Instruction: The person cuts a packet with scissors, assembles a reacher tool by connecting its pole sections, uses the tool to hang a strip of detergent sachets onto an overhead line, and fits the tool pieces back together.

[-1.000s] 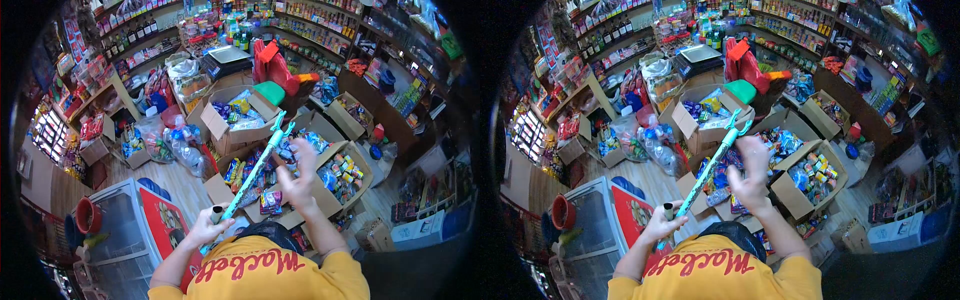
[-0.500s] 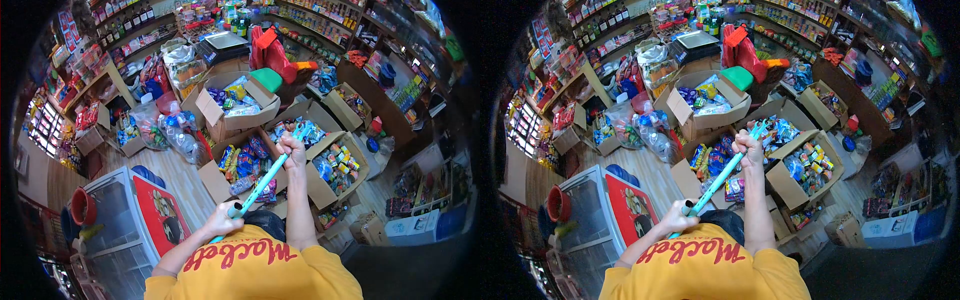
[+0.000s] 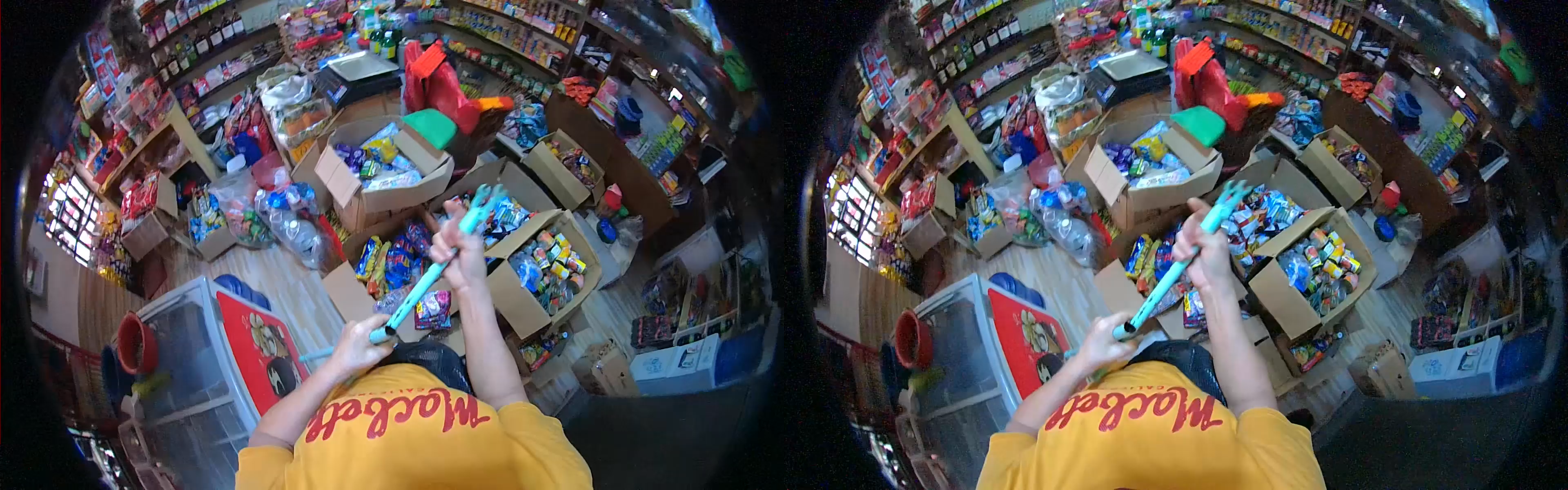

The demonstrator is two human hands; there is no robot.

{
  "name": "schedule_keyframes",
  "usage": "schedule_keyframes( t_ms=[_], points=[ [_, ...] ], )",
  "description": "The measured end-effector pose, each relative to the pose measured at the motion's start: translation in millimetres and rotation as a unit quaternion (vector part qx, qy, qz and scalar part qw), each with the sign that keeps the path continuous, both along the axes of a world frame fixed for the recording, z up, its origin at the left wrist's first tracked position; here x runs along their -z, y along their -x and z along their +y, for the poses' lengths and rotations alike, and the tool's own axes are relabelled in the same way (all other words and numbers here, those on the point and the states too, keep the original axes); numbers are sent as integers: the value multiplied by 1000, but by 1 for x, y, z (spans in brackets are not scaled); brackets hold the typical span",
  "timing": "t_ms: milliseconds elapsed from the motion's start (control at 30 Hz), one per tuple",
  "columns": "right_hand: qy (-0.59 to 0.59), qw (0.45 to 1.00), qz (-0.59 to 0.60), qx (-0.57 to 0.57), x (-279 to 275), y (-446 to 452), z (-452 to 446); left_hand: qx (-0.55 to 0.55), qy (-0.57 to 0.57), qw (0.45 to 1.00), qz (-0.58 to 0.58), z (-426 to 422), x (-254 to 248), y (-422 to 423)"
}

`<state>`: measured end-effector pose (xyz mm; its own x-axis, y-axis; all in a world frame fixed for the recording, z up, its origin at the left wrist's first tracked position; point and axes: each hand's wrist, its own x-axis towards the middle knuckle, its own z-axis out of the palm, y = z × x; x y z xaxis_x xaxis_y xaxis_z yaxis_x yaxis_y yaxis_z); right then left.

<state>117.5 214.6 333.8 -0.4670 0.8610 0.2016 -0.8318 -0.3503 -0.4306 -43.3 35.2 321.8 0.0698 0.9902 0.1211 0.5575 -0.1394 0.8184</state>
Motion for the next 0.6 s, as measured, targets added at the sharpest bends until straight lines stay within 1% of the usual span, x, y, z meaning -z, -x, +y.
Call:
schedule_keyframes(
  t_ms=[33, 67, 100, 133, 167, 200, 233, 300, 333, 433, 533, 600],
  points=[
    [41, 998, -6, 37, 2, -3, 3, 23, -11, 1000, -10, 2, -1, 3],
    [58, 998, 5, 31, 1, -11, 10, 29, 34, 999, -28, 5, -1, 7],
    [68, 996, 3, 61, -7, -20, 14, 34, 79, 995, -45, 6, 1, 11],
    [5, 994, -35, 104, -9, -35, 22, 31, 77, 995, -53, 6, 4, 16],
    [2, 992, -20, 128, -27, -46, 19, 28, 72, 995, -60, 5, 7, 22],
    [-95, 988, 8, 122, -31, -59, 25, 25, 62, 996, -66, 4, 10, 27],
    [-68, 987, 30, 143, -40, -71, 24, 23, 56, 995, -79, 4, 14, 30],
    [-113, 980, 39, 159, -57, -89, 22, 22, 42, 993, -109, 3, 20, 33],
    [-110, 976, 41, 185, -66, -92, 17, 23, 44, 994, -101, 3, 19, 33],
    [-133, 967, 26, 217, -74, -111, 16, 10, 13, 988, -153, 1, 13, 31],
    [-123, 959, 30, 255, -80, -127, 12, 21, 21, 982, -187, 0, 1, 33],
    [-126, 959, 60, 248, -79, -140, 17, 20, 21, 980, -195, 1, 0, 34]
  ],
)
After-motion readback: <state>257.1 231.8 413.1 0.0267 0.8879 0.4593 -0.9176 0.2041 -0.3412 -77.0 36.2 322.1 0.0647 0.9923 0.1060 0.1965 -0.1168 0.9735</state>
